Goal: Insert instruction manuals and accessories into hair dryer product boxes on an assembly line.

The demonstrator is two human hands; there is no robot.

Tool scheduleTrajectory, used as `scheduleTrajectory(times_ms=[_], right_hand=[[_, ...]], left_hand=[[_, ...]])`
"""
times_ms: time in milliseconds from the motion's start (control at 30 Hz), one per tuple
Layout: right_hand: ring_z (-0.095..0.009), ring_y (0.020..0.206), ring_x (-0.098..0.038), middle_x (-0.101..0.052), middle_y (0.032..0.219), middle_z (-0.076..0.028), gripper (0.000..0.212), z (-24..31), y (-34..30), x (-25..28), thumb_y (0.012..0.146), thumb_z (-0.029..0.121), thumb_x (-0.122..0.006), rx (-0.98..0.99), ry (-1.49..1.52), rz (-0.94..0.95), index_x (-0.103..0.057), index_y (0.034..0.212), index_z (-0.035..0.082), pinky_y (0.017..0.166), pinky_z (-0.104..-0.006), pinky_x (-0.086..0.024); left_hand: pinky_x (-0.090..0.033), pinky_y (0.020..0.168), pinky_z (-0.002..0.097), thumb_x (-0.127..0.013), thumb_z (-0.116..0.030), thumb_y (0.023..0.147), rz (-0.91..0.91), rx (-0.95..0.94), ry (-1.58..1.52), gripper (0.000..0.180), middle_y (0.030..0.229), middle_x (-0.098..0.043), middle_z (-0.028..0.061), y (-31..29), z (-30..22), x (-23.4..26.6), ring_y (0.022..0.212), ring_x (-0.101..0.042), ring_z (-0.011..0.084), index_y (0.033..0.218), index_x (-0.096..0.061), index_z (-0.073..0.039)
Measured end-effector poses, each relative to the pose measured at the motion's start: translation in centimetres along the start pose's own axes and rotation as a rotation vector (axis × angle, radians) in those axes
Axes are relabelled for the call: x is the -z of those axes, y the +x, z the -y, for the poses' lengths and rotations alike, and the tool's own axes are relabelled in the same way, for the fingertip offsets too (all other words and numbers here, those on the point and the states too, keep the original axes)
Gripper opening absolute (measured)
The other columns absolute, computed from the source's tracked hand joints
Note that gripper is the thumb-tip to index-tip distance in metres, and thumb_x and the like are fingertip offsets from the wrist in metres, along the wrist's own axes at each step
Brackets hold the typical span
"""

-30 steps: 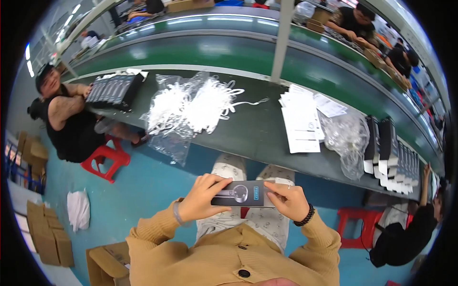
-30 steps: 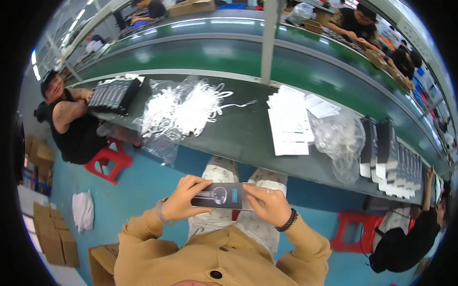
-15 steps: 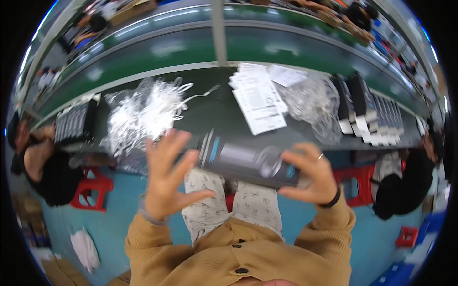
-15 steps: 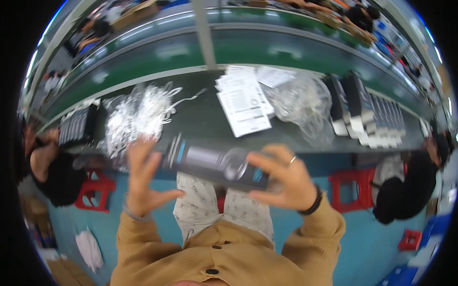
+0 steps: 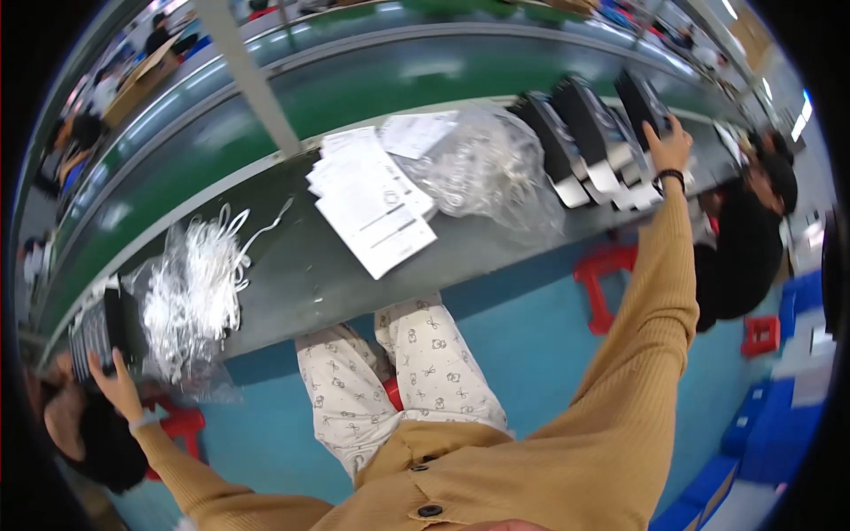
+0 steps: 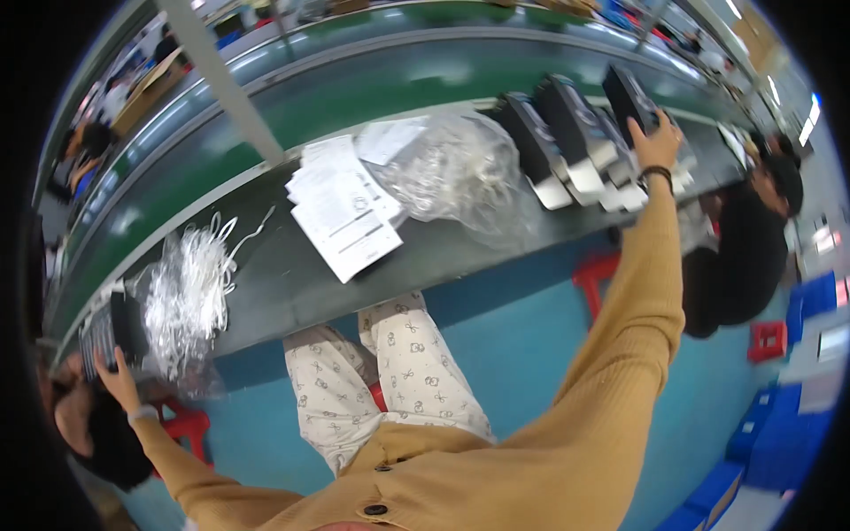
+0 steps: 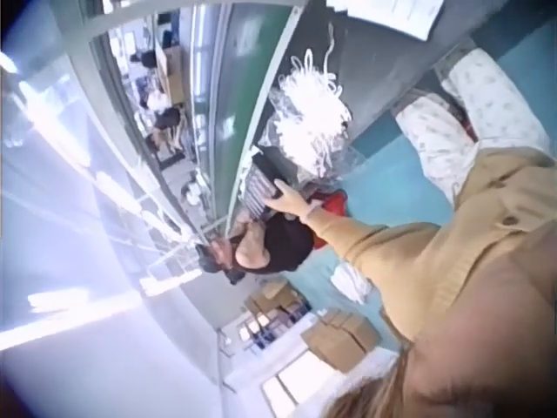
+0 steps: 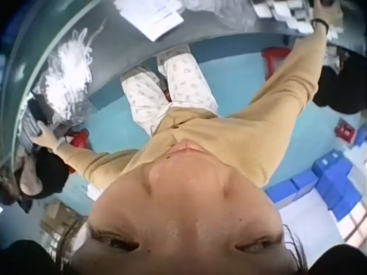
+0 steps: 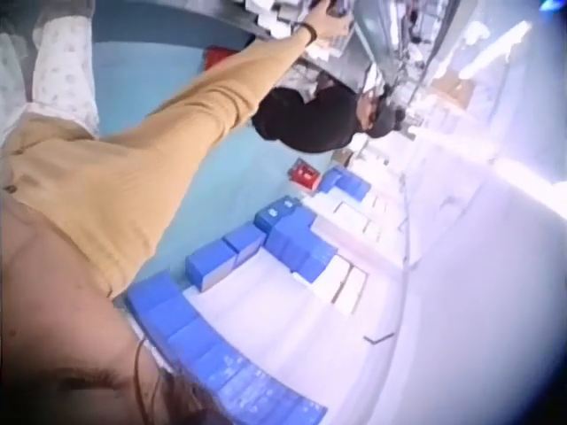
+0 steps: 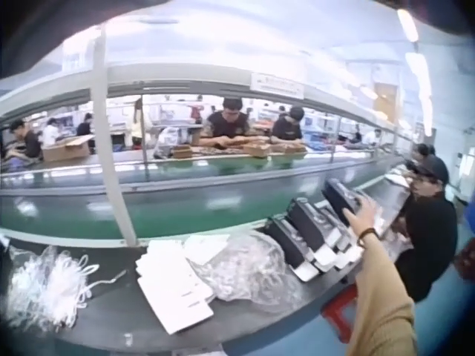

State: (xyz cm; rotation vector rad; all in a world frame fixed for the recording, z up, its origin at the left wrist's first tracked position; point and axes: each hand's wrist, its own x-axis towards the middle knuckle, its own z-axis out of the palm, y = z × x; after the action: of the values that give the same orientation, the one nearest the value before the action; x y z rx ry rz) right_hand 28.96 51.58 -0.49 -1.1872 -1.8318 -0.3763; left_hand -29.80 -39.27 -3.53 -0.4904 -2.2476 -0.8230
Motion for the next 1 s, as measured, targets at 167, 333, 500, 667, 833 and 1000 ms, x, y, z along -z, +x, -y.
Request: scheduleTrajectory(times_ms=[167,333,500,667,833,1000], right_hand=[[-0.04,0.11,-0.055,-0.06,0.117,-0.024,0.07,-7.6,-0.6,-6.6,0.078,0.056,-0.064,-0.043,0.002,0.513,-0.057,0.123,0.004,0.093,-0.0455,-0.043],[-0.031,0.111,-0.057,-0.05,0.136,-0.01,0.04,-19.0,6.6,-6.0,0.095,0.023,-0.048,0.533,-0.763,0.245,-0.049,0.134,0.016,0.094,-0.0412,-0.046],[-0.03,0.124,-0.047,-0.055,0.129,-0.017,0.04,-4.4,-2.4,1.1,0.094,0.03,-0.055,0.289,-0.035,0.185,-0.058,0.124,0.004,0.105,-0.0386,-0.033],[-0.031,0.121,-0.046,-0.05,0.128,-0.016,0.028,12.8,-11.8,10.8,0.09,0.008,-0.056,0.296,0.33,0.445,-0.06,0.116,0.001,0.103,-0.0376,-0.034],[-0.037,0.12,-0.045,-0.053,0.12,-0.015,0.034,23.7,-14.2,14.9,0.074,0.007,-0.069,0.596,0.33,0.534,-0.063,0.108,0.005,0.101,-0.0464,-0.035],[-0.036,0.116,-0.047,-0.054,0.119,-0.016,0.052,33.8,-17.0,12.5,0.073,0.03,-0.074,0.972,0.563,0.612,-0.057,0.118,0.009,0.097,-0.0519,-0.035]], left_hand=[[-0.039,0.101,0.0395,-0.075,-0.034,0.076,0.044,0.087,0.347,0.065,0.125,-0.055,0.024,1.2,-0.7,-1.0,0.118,-0.051,0.0354,0.124,-0.054,0.004],[-0.036,0.1,0.0524,-0.072,-0.046,0.073,0.14,0.217,0.491,0.075,0.135,-0.045,0.0143,-0.4,6.4,-4.5,0.126,-0.041,0.0315,0.133,-0.045,-0.011],[-0.026,0.099,0.0673,-0.062,-0.061,0.076,0.186,0.279,0.925,0.083,0.15,-0.027,0.0096,3.7,5.8,-6.0,0.14,-0.021,0.0255,0.142,-0.034,-0.019],[-0.014,0.102,0.07,-0.048,-0.068,0.082,0.338,0.586,0.967,0.083,0.155,-0.015,0.0156,4.1,8.5,-9.3,0.144,-0.009,0.0315,0.147,-0.027,-0.022],[-0.014,0.104,0.0678,-0.05,-0.066,0.082,0.368,0.421,0.873,0.082,0.154,-0.015,0.0155,5.7,5.6,-10.1,0.144,-0.007,0.0321,0.142,-0.036,-0.011],[-0.018,0.101,0.0704,-0.065,-0.051,0.08,0.185,0.164,0.705,0.072,0.15,-0.021,0.016,3.1,6.1,-8.7,0.141,-0.013,0.0349,0.131,-0.044,-0.007]])
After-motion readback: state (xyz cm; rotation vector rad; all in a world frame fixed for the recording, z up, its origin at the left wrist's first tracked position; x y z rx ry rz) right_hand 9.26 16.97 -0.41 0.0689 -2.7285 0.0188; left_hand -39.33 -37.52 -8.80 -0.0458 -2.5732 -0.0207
